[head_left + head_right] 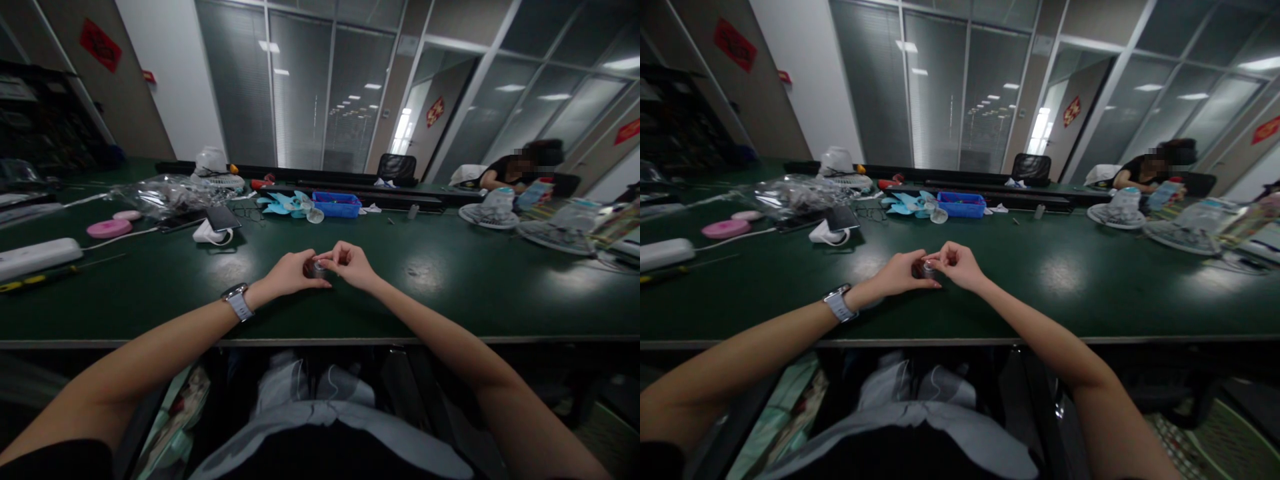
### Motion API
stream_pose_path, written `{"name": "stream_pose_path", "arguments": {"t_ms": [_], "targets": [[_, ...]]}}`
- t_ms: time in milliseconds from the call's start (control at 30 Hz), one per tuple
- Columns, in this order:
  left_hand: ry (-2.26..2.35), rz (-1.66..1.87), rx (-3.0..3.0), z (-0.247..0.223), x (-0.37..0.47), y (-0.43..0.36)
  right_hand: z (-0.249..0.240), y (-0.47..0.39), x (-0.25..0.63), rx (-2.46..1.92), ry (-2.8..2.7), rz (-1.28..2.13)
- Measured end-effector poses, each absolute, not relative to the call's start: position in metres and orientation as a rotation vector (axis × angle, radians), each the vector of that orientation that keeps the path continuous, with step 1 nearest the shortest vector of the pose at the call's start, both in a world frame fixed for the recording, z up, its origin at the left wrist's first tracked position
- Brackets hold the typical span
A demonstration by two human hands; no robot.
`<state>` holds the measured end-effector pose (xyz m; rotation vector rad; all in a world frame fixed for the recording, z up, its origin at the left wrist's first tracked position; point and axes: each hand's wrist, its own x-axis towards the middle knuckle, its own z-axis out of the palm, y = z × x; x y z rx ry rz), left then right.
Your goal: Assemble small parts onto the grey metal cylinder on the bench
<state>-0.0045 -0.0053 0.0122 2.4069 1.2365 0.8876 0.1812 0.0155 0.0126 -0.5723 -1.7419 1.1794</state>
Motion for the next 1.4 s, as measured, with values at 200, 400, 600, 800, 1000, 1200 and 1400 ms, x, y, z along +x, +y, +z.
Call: {"name": "stream_pose_path", "arguments": {"t_ms": [200,400,600,800,1000,1200,1400], "targets": [[1.198,0.889,2.392,0.013,-0.005,-0.006,0.012,0.018,0.184,-0.719,-1.764,1.123],[1.193,0.893,2.368,0.014,-0.004,-0.007,0.009,0.024,0.188,-0.808,-1.653,1.048],[1.189,0.894,2.368,0.012,-0.004,-0.005,0.012,0.017,0.187,-0.742,-1.773,0.97],[1.205,0.902,2.396,0.012,-0.005,-0.004,0.013,0.009,0.18,-0.717,-1.849,0.849],[1.196,0.896,2.358,0.012,-0.005,-0.006,0.01,0.026,0.189,-0.801,-1.624,0.903],[1.173,0.915,2.338,0.01,-0.005,-0.005,-0.003,0.051,0.215,-0.983,-1.882,1.09],[1.18,0.904,2.328,0.009,-0.005,-0.005,-0.007,0.058,0.221,-0.939,-2.063,1.062]]}}
